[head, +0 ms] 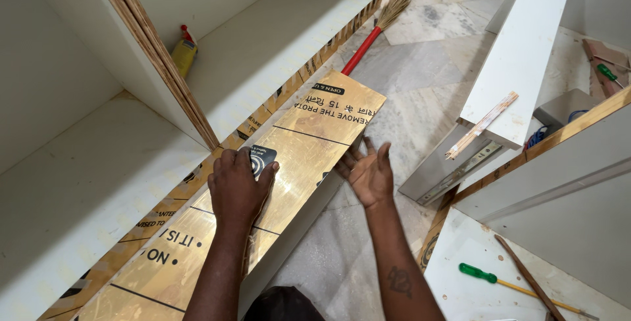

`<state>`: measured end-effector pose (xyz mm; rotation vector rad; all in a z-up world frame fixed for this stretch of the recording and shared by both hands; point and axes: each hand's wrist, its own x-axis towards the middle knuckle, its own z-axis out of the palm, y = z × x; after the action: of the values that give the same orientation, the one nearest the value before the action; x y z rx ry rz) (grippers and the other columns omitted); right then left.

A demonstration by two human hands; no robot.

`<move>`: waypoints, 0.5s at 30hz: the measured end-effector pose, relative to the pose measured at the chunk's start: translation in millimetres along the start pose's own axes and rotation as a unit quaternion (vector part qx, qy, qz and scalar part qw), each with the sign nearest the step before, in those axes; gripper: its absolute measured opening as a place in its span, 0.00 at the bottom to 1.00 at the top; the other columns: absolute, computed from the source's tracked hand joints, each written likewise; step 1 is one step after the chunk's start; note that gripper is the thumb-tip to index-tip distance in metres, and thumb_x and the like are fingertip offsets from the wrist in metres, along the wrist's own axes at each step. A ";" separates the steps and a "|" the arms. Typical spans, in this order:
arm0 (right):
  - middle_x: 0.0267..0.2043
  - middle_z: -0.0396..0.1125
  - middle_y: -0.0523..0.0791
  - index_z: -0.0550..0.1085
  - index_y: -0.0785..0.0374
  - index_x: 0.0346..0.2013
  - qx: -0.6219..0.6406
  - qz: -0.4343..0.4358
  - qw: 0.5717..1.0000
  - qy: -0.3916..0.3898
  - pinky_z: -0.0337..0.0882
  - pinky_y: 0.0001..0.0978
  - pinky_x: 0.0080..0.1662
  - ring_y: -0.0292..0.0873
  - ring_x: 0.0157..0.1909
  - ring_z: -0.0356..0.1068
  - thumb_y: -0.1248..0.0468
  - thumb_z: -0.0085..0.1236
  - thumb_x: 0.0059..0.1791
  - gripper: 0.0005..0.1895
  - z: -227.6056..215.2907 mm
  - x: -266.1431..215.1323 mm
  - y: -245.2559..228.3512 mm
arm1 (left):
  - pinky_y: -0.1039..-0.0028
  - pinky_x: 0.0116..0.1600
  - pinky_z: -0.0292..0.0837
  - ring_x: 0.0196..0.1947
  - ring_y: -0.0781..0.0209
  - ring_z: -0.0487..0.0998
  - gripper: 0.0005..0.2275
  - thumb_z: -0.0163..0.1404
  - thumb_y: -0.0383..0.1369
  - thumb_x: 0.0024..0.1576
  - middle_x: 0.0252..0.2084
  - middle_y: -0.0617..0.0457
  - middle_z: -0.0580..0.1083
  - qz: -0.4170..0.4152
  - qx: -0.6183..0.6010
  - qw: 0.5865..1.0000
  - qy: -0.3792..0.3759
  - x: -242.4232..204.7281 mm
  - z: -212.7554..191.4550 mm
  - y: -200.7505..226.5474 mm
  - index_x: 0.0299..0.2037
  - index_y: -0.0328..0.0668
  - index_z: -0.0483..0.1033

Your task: The person sits on the floor and applies masking tape to the edges of a wooden board placed on a white cabinet. They smooth the board and apply tape along the edges to secure it.

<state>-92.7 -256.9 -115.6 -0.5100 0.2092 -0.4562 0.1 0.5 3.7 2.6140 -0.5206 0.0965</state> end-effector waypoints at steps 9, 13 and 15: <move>0.48 0.69 0.55 0.40 0.66 0.73 -0.285 -0.164 0.897 0.295 0.76 0.39 0.40 0.44 0.41 0.72 0.63 0.67 0.45 0.53 19.1 113.2 -45.5 | 0.55 0.55 0.64 0.51 0.51 0.70 0.30 0.59 0.53 0.52 0.46 0.48 0.71 0.000 -0.005 1.000 0.004 2.2 -2.3 0.5 0.56 0.37 0.75; 0.38 0.70 0.49 0.39 0.66 0.73 -0.241 -0.167 0.913 0.284 0.76 0.36 0.34 0.39 0.32 0.72 0.73 0.66 0.44 0.54 17.2 113.4 -48.1 | 0.55 0.55 0.64 0.51 0.51 0.70 0.31 0.59 0.53 0.52 0.47 0.48 0.71 -0.005 -0.008 1.000 -0.003 3.1 -3.4 2.1 0.57 0.36 0.75; 0.37 0.71 0.50 0.38 0.64 0.74 -0.236 -0.161 0.919 0.270 0.73 0.34 0.32 0.38 0.30 0.69 0.73 0.66 0.45 0.54 16.4 111.3 -48.9 | 0.55 0.56 0.64 0.51 0.51 0.71 0.31 0.58 0.53 0.52 0.47 0.48 0.71 -0.010 -0.006 1.000 -0.016 1.6 -4.2 2.0 0.58 0.37 0.75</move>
<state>-7.8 -340.1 -85.5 -0.8928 0.7895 -0.8762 0.9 0.2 8.6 2.6121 -0.5047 0.0454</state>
